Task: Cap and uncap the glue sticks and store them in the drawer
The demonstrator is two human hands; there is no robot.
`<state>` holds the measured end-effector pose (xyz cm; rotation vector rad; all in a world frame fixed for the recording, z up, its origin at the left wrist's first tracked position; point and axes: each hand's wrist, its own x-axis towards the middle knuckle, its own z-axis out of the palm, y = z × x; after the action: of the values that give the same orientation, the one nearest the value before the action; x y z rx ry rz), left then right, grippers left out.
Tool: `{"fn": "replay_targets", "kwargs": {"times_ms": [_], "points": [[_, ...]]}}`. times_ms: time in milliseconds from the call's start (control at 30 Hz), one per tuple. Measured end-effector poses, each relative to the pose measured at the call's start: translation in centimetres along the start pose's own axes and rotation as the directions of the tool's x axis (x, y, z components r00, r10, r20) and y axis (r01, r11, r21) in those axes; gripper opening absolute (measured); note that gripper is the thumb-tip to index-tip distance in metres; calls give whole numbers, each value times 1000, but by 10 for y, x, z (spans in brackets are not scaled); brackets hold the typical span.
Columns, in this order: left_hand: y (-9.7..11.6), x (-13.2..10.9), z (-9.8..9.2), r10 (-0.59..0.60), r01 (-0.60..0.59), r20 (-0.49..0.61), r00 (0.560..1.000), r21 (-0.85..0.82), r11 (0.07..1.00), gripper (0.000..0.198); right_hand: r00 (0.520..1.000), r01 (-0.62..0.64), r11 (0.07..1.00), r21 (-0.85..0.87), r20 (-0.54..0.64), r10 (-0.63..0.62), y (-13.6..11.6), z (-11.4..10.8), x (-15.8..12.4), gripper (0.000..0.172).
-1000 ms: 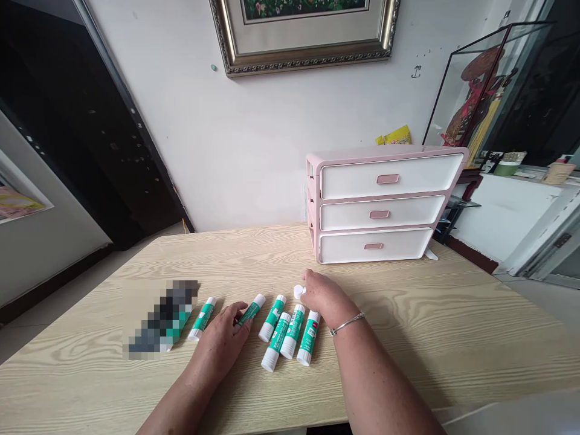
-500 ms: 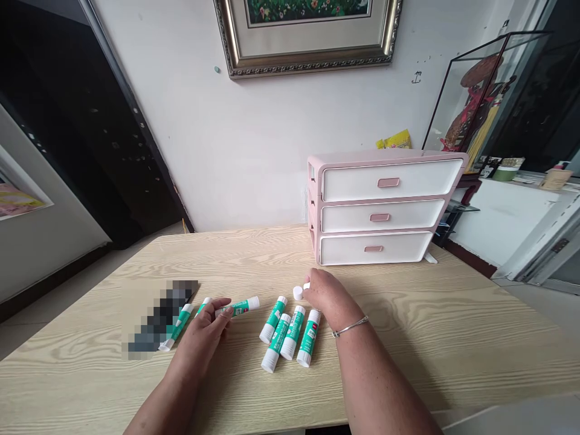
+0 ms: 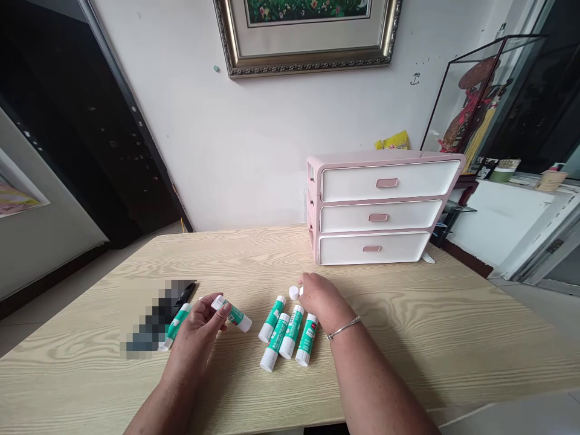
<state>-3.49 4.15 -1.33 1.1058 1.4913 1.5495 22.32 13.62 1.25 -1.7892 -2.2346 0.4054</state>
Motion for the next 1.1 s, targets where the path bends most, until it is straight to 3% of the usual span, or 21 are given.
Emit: {"fn": "replay_targets", "kwargs": {"times_ms": [300, 467, 600, 700, 833, 933, 1100], "points": [[-2, -2, -2, 49, -49, 4, 999, 78, 996, 59, 999, 21, 997, -73, -22, -23, -1, -1, -1, 34], [2, -5, 0, 43, -45, 28, 999, 81, 996, 58, 1000, 9, 998, -61, -27, -10, -5, -5, -2, 40], [2, -5, 2, 47, -48, 42, 998, 17, 999, 55, 984, 24, 999, 28, -176, -19, -21, -16, -7, 38], [6, -7, 5, 44, -39, 74, 996, -67, 997, 50, 959, 149, 968, 202, -269, -91, -39, -21, -17, 31], [15, -10, 8, 12, 20, 134, 991, -234, 972, 47, 932, 361, 840, 406, -160, -324, -59, -15, -33, 26], [17, -13, 9, 17, 37, 172, 985, -306, 951, 45, 905, 402, 792, 460, -66, -421, -68, -11, -43, 28], [19, -16, 10, 45, 37, 221, 974, -350, 936, 42, 852, 454, 739, 499, 1, -524, -78, -9, -50, 14]]}}
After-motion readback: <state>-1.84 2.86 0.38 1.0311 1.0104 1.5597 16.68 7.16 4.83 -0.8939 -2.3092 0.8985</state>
